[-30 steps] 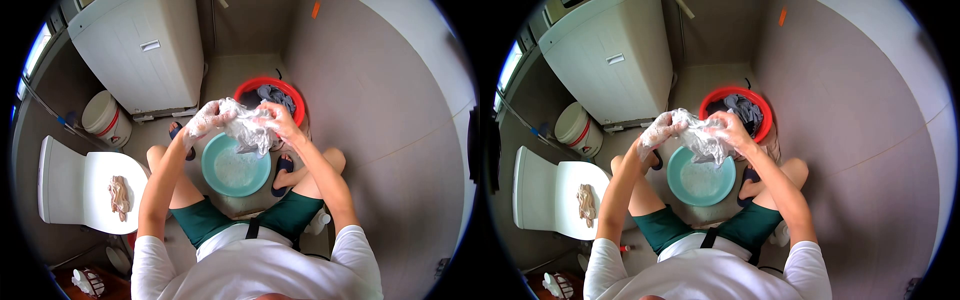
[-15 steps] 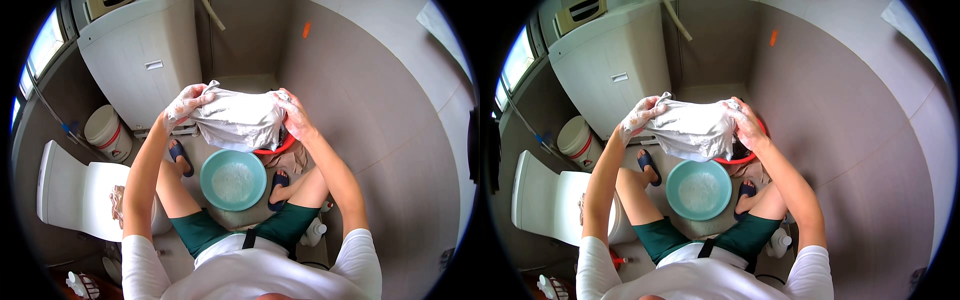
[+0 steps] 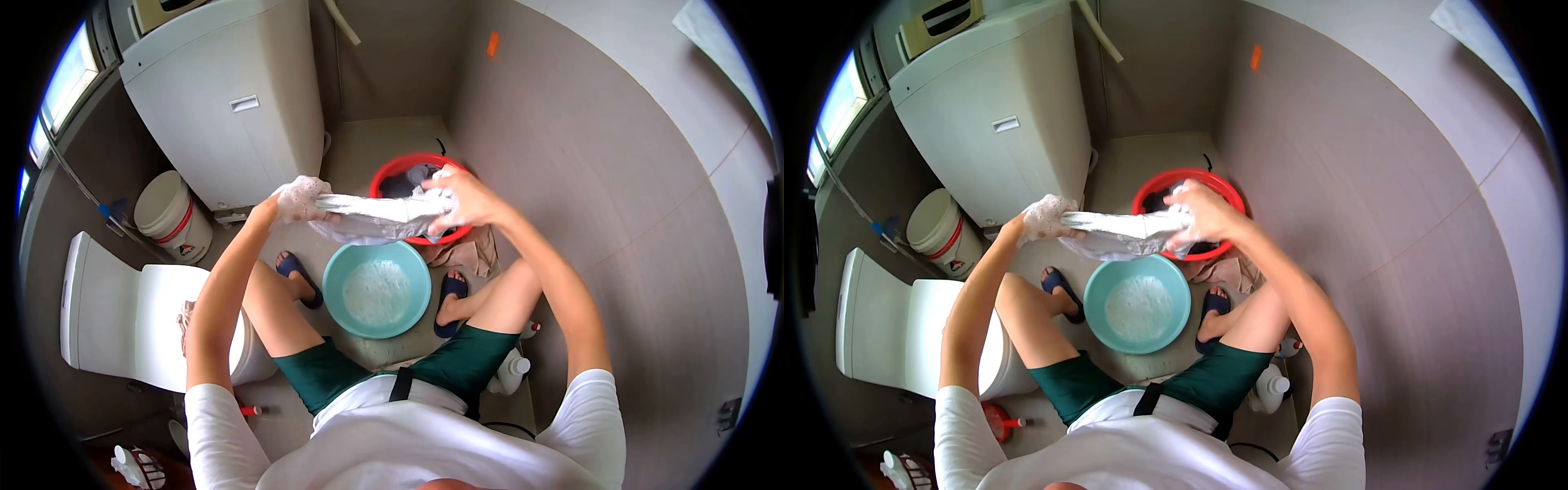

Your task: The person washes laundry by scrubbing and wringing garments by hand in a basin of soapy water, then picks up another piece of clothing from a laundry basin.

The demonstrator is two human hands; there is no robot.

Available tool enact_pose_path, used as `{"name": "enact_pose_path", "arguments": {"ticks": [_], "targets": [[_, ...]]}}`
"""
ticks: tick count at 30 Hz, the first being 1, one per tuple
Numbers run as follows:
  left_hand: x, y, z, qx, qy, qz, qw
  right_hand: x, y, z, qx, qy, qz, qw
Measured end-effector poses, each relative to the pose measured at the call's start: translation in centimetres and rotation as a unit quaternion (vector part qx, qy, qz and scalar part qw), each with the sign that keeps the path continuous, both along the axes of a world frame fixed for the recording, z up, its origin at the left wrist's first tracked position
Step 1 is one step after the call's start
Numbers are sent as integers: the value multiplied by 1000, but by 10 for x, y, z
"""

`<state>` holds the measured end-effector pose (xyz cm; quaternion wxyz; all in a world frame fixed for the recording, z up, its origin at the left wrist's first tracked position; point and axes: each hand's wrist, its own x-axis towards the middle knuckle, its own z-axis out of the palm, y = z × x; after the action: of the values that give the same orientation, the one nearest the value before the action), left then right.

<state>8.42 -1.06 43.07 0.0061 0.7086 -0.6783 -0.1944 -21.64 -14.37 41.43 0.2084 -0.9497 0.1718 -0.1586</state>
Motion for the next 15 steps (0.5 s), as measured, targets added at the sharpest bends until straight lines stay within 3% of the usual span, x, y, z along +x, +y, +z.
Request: {"name": "enact_pose_path", "arguments": {"ticks": [1,3,5,6,7,8,10,12,13,15], "targets": [[10,-2,-20,3,162,0,987,0,6,-10,-51,47,-26,997],[25,-2,-61,10,469,6,883,5,6,-28,-63,218,-73,971],[26,4,-123,-11,719,98,688,7,-8,-65,81,136,-5,987],[22,2,-163,-14,814,136,564,8,-16,-87,142,5,128,982],[12,3,-195,-20,889,173,424,11,-6,-109,368,-45,76,926],[-2,8,-215,-27,907,188,375,15,5,-130,564,-132,8,815],[-35,16,-243,-46,939,223,257,31,20,-171,689,-228,-29,687],[-65,20,-257,-67,969,213,105,56,43,-196,719,-295,-116,618],[-71,18,-266,-99,967,220,81,64,51,-211,738,-311,-152,579],[-75,16,-284,-163,957,239,36,72,63,-233,735,-260,-192,596]]}}
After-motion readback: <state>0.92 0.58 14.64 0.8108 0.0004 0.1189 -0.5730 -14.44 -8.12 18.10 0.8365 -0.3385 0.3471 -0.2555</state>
